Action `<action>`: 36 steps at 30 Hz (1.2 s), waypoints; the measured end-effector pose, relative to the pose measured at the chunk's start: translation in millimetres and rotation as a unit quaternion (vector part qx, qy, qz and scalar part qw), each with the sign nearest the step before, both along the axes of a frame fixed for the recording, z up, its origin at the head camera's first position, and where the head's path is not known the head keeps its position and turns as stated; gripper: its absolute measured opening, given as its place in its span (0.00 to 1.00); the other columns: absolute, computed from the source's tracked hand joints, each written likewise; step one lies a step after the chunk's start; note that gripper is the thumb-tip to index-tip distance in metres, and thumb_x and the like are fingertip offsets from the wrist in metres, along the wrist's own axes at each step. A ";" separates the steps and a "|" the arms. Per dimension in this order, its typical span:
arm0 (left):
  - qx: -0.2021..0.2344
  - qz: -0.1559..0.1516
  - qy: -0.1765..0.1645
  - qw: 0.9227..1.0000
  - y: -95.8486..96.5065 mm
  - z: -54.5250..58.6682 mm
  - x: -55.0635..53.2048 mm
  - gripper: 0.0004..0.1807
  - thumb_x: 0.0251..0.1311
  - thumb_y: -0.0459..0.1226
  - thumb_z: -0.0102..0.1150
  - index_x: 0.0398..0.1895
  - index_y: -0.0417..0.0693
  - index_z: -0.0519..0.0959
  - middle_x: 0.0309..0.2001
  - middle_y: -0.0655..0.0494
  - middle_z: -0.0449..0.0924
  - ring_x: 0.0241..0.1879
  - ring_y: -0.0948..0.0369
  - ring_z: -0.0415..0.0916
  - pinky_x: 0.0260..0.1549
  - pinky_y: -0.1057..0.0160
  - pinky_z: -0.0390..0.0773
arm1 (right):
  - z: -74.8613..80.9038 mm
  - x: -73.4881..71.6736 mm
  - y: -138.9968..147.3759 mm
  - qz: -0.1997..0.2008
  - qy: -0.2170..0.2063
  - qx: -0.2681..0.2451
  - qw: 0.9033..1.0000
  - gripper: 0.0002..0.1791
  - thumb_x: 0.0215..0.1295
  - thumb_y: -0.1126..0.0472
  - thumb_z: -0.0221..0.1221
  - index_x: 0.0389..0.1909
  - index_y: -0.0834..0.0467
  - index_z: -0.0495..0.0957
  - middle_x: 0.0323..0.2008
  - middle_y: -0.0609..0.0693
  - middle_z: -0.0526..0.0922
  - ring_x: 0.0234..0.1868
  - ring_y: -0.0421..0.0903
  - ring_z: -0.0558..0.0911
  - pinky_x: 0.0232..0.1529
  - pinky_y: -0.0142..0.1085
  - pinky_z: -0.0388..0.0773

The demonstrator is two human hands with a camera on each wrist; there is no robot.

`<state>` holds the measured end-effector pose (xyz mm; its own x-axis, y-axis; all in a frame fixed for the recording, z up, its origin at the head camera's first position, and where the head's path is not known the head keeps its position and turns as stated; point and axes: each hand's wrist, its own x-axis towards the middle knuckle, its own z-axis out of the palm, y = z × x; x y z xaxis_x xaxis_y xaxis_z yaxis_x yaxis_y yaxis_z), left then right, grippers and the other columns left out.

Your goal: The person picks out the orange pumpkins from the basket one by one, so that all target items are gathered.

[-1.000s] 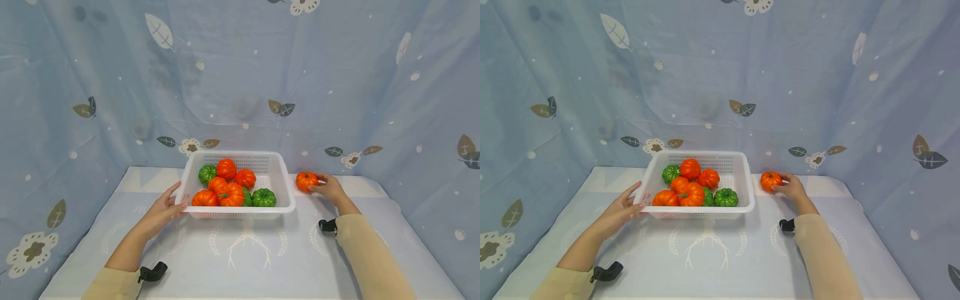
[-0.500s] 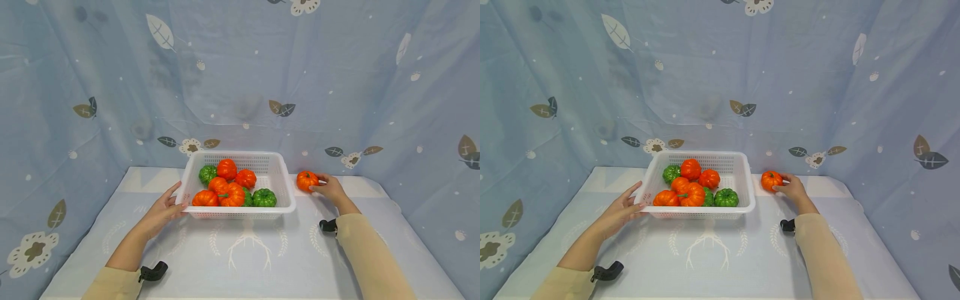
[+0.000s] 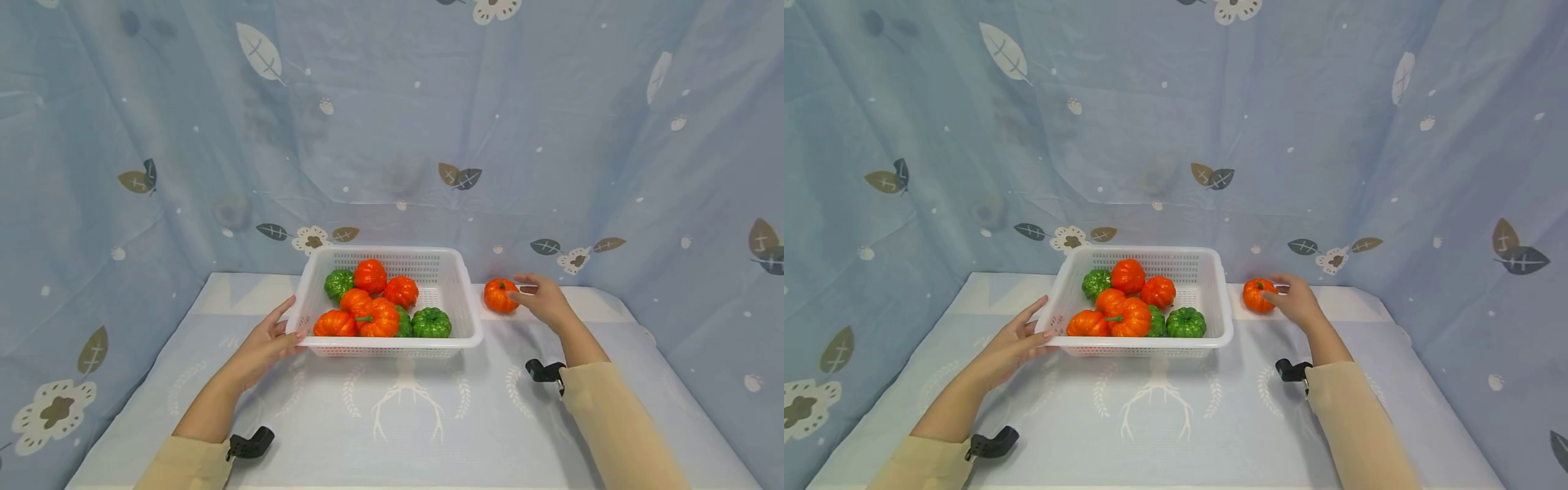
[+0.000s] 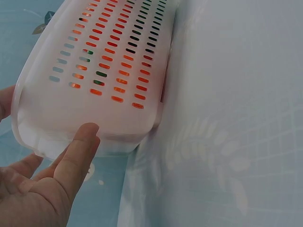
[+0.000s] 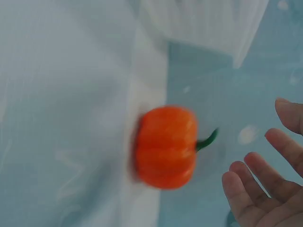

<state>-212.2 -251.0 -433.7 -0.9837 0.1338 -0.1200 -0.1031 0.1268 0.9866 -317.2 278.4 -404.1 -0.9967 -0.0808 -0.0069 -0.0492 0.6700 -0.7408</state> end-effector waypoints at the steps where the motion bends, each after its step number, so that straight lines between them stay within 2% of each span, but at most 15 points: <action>1: -0.002 0.002 -0.001 1.000 0.2 0.3 0.2 0.49 0.67 0.35 0.62 0.82 0.60 0.42 0.73 0.32 0.57 0.59 0.46 0.73 0.57 0.50 0.78 | 4.5 3.9 -4.9 0.007 0.008 0.001 1.000 0.32 0.70 0.57 0.62 0.69 0.67 0.67 0.68 0.69 0.66 0.67 0.68 0.67 0.62 0.60 0.72; 6: -0.008 0.010 -0.004 1.000 1.2 0.5 0.9 0.49 0.67 0.37 0.63 0.82 0.61 0.42 0.73 0.32 0.56 0.60 0.44 0.73 0.58 0.49 0.77 | 24.5 21.7 -29.0 0.046 0.038 -0.017 0.998 0.28 0.69 0.57 0.63 0.66 0.63 0.72 0.66 0.67 0.70 0.66 0.68 0.69 0.60 0.61 0.74; 10: -0.012 0.010 -0.004 1.000 1.5 -0.8 2.2 0.49 0.67 0.37 0.63 0.82 0.61 0.42 0.73 0.32 0.57 0.60 0.44 0.73 0.58 0.48 0.76 | 32.6 32.6 -45.1 0.071 0.061 -0.039 0.995 0.26 0.69 0.59 0.63 0.65 0.62 0.73 0.62 0.65 0.75 0.64 0.67 0.72 0.59 0.59 0.75; 15: -0.014 0.014 -0.006 1.000 1.0 -2.7 3.5 0.49 0.67 0.38 0.63 0.82 0.63 0.42 0.73 0.33 0.57 0.60 0.44 0.73 0.57 0.49 0.77 | 32.8 45.1 -71.0 0.088 0.099 -0.073 0.989 0.24 0.68 0.59 0.64 0.62 0.63 0.75 0.59 0.65 0.77 0.60 0.62 0.76 0.57 0.54 0.79; 21: -0.009 0.013 -0.003 1.000 0.0 -2.1 3.8 0.48 0.68 0.37 0.61 0.82 0.63 0.42 0.73 0.32 0.58 0.59 0.46 0.73 0.57 0.50 0.77 | 24.0 55.3 -112.2 0.126 0.137 -0.141 0.972 0.20 0.66 0.63 0.65 0.58 0.63 0.78 0.57 0.61 0.78 0.58 0.59 0.78 0.59 0.51 0.78; 24: -0.010 0.012 0.000 1.000 0.7 -2.0 3.6 0.48 0.68 0.37 0.61 0.82 0.62 0.42 0.72 0.32 0.58 0.59 0.46 0.74 0.58 0.49 0.77 | 19.0 57.4 -131.3 0.146 0.146 -0.150 0.967 0.19 0.67 0.62 0.65 0.57 0.62 0.79 0.56 0.61 0.79 0.57 0.59 0.79 0.58 0.51 0.79; 28: -0.016 0.016 0.001 1.000 2.3 -2.5 3.2 0.48 0.68 0.38 0.62 0.82 0.62 0.42 0.72 0.32 0.58 0.59 0.44 0.73 0.58 0.48 0.76 | 13.0 56.9 -151.9 0.170 0.140 -0.151 0.964 0.21 0.66 0.59 0.66 0.58 0.60 0.79 0.57 0.59 0.79 0.57 0.59 0.79 0.57 0.51 0.80; 33: -0.019 0.021 -0.001 1.000 3.8 -2.0 1.6 0.49 0.67 0.38 0.62 0.82 0.63 0.42 0.73 0.32 0.57 0.62 0.41 0.71 0.58 0.48 0.76 | 7.4 52.9 -172.4 0.195 0.103 -0.140 0.965 0.24 0.66 0.57 0.67 0.60 0.60 0.77 0.58 0.58 0.77 0.57 0.60 0.78 0.56 0.46 0.81; 36: -0.023 0.023 -0.001 0.999 4.2 -1.4 0.9 0.49 0.67 0.39 0.63 0.82 0.63 0.42 0.73 0.32 0.57 0.63 0.40 0.70 0.57 0.48 0.76 | 6.1 50.0 -181.9 0.214 0.086 -0.122 0.965 0.26 0.65 0.56 0.67 0.61 0.60 0.77 0.57 0.59 0.77 0.56 0.61 0.77 0.56 0.47 0.81</action>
<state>-211.4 -246.8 -435.1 -0.9886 0.0819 -0.1263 -0.1115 0.1661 0.9798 -267.2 96.5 -398.0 -0.8564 -0.4637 0.2268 -0.4186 0.3668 -0.8308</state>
